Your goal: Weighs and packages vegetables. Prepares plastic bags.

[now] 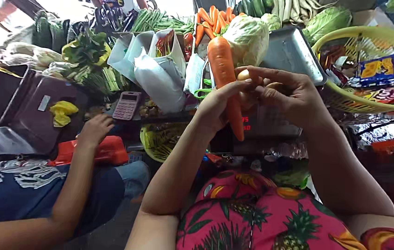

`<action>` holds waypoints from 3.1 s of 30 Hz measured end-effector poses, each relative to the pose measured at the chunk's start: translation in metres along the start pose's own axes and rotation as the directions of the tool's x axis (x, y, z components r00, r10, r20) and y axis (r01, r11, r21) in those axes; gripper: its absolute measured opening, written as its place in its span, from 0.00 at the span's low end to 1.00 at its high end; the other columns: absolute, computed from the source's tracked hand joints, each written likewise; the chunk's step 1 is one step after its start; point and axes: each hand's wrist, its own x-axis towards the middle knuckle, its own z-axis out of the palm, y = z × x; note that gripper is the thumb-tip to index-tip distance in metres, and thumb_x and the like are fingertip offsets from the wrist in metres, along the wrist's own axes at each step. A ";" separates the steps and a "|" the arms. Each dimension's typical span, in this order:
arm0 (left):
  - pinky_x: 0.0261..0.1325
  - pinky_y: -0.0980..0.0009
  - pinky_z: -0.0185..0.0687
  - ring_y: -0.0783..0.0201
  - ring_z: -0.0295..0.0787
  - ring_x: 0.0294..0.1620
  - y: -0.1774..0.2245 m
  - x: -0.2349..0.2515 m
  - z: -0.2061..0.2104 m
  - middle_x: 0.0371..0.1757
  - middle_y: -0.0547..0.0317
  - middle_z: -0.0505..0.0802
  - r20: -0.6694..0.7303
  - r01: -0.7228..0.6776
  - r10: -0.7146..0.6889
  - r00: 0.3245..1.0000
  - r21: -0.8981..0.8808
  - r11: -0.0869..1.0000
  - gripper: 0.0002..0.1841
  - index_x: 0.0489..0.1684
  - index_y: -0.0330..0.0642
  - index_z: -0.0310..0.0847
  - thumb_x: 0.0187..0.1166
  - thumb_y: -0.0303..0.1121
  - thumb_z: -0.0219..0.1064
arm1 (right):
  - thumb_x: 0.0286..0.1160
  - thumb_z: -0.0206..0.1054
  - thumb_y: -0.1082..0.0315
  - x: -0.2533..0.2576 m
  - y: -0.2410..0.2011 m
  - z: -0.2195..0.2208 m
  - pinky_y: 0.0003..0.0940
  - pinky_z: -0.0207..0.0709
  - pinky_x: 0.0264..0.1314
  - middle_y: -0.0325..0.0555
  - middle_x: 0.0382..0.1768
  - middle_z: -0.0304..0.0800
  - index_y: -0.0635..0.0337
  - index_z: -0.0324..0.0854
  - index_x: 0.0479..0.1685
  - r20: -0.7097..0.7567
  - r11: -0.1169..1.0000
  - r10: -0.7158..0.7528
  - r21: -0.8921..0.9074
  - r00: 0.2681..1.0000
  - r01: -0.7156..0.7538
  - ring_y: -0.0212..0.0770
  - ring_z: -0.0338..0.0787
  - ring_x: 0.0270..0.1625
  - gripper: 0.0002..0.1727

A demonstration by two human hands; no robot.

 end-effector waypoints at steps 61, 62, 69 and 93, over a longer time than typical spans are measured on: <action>0.50 0.57 0.94 0.51 0.94 0.57 -0.099 -0.153 -0.242 0.64 0.47 0.92 0.079 -0.259 0.254 0.964 0.048 0.965 0.29 0.70 0.49 0.80 0.71 0.51 0.77 | 0.85 0.57 0.59 -0.157 0.066 0.116 0.47 0.84 0.40 0.45 0.34 0.93 0.47 0.91 0.66 -0.275 0.715 0.108 -0.646 0.955 -0.266 0.44 0.91 0.36 0.20; 0.50 0.57 0.94 0.51 0.94 0.57 -0.099 -0.152 -0.241 0.63 0.47 0.92 0.103 -0.269 0.264 0.959 0.042 0.962 0.28 0.70 0.50 0.81 0.72 0.50 0.77 | 0.85 0.58 0.60 -0.154 0.062 0.102 0.52 0.87 0.46 0.48 0.41 0.95 0.50 0.89 0.68 -0.339 0.686 0.135 -0.646 0.931 -0.334 0.47 0.94 0.43 0.20; 0.52 0.60 0.94 0.54 0.94 0.57 -0.103 -0.143 -0.239 0.63 0.51 0.92 0.178 -0.275 0.251 0.952 0.132 0.952 0.28 0.70 0.52 0.81 0.70 0.50 0.78 | 0.80 0.58 0.69 -0.146 0.062 0.039 0.63 0.84 0.52 0.58 0.51 0.95 0.55 0.84 0.74 -0.543 0.513 0.191 -0.655 0.818 -0.555 0.58 0.94 0.49 0.24; 0.57 0.58 0.92 0.53 0.93 0.59 -0.106 -0.146 -0.227 0.62 0.47 0.92 0.154 -0.205 0.187 0.970 0.112 0.972 0.28 0.70 0.46 0.80 0.71 0.45 0.78 | 0.86 0.59 0.60 -0.133 0.045 0.068 0.61 0.86 0.53 0.52 0.49 0.95 0.56 0.89 0.64 -0.367 0.630 0.225 -0.651 0.903 -0.422 0.52 0.95 0.51 0.19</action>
